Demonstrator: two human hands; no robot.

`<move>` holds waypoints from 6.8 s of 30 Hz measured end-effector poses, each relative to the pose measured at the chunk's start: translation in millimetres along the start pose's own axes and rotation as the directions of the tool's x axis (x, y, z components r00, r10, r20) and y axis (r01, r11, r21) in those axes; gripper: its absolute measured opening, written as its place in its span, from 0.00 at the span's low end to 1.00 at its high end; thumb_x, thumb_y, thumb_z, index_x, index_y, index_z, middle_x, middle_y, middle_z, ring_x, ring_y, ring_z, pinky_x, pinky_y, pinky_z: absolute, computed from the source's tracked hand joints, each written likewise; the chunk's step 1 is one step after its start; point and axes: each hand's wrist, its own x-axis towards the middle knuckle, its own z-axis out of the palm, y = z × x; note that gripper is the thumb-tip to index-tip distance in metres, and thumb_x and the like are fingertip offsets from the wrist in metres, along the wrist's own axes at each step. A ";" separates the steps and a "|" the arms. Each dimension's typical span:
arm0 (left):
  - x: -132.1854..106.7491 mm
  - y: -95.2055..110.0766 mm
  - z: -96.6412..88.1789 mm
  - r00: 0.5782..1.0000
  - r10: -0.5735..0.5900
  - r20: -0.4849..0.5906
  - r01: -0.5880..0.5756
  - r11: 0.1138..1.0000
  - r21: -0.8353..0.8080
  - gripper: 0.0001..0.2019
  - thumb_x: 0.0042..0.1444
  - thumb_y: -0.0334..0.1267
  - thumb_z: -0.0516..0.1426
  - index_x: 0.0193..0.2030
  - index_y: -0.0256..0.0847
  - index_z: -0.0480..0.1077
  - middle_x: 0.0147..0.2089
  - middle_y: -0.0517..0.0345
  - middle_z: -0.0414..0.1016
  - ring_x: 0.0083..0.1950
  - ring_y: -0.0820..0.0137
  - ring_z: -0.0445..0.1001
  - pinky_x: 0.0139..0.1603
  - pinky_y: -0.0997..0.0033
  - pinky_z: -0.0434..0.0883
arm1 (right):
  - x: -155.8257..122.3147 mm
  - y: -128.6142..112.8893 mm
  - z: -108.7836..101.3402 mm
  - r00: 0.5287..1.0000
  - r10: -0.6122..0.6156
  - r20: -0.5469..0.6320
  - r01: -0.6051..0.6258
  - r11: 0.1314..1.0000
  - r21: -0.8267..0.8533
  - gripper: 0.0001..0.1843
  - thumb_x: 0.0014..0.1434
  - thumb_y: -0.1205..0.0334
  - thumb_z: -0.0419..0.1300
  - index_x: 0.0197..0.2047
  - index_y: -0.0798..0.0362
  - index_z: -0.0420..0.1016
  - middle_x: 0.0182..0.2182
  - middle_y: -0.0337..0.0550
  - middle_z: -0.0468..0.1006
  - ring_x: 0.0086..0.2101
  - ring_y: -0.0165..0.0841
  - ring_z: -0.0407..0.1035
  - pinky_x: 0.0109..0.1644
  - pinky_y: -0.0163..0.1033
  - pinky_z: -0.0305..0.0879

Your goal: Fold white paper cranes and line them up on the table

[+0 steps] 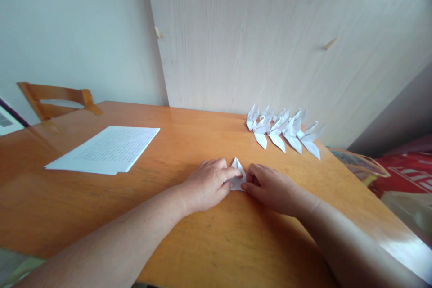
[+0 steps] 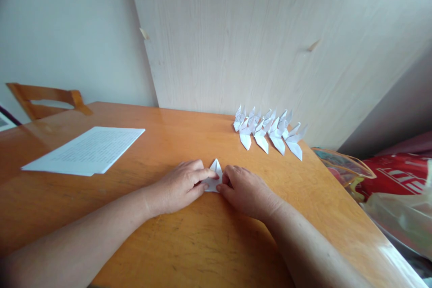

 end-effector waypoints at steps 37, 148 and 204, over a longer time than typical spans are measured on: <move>5.8 -16.4 6.1 0.998 0.040 0.048 -0.039 0.999 -0.018 0.15 0.65 0.41 0.54 0.56 0.56 0.75 0.40 0.56 0.71 0.42 0.67 0.69 0.39 0.68 0.61 | 10.3 2.2 -13.8 0.976 0.058 0.210 -0.077 0.994 0.083 0.08 0.57 0.57 0.61 0.32 0.52 0.67 0.28 0.39 0.74 0.27 0.30 0.64 0.27 0.35 0.55; -4.0 -9.8 -0.2 0.951 -0.276 0.139 0.308 0.812 -0.495 0.10 0.50 0.36 0.62 0.41 0.39 0.72 0.40 0.58 0.72 0.41 0.69 0.70 0.42 0.70 0.66 | 12.1 19.1 -3.6 0.997 0.080 -0.004 -0.073 0.931 0.357 0.14 0.56 0.50 0.61 0.30 0.52 0.71 0.25 0.41 0.74 0.26 0.32 0.66 0.27 0.36 0.56; -3.6 13.8 -11.2 0.883 -0.007 -0.470 -0.105 0.972 -0.212 0.13 0.56 0.28 0.56 0.46 0.46 0.74 0.47 0.58 0.79 0.49 0.63 0.71 0.56 0.59 0.67 | 7.8 -0.4 8.7 0.992 0.105 -0.072 -0.020 0.692 0.722 0.16 0.51 0.56 0.63 0.43 0.53 0.73 0.29 0.37 0.75 0.28 0.31 0.66 0.32 0.35 0.59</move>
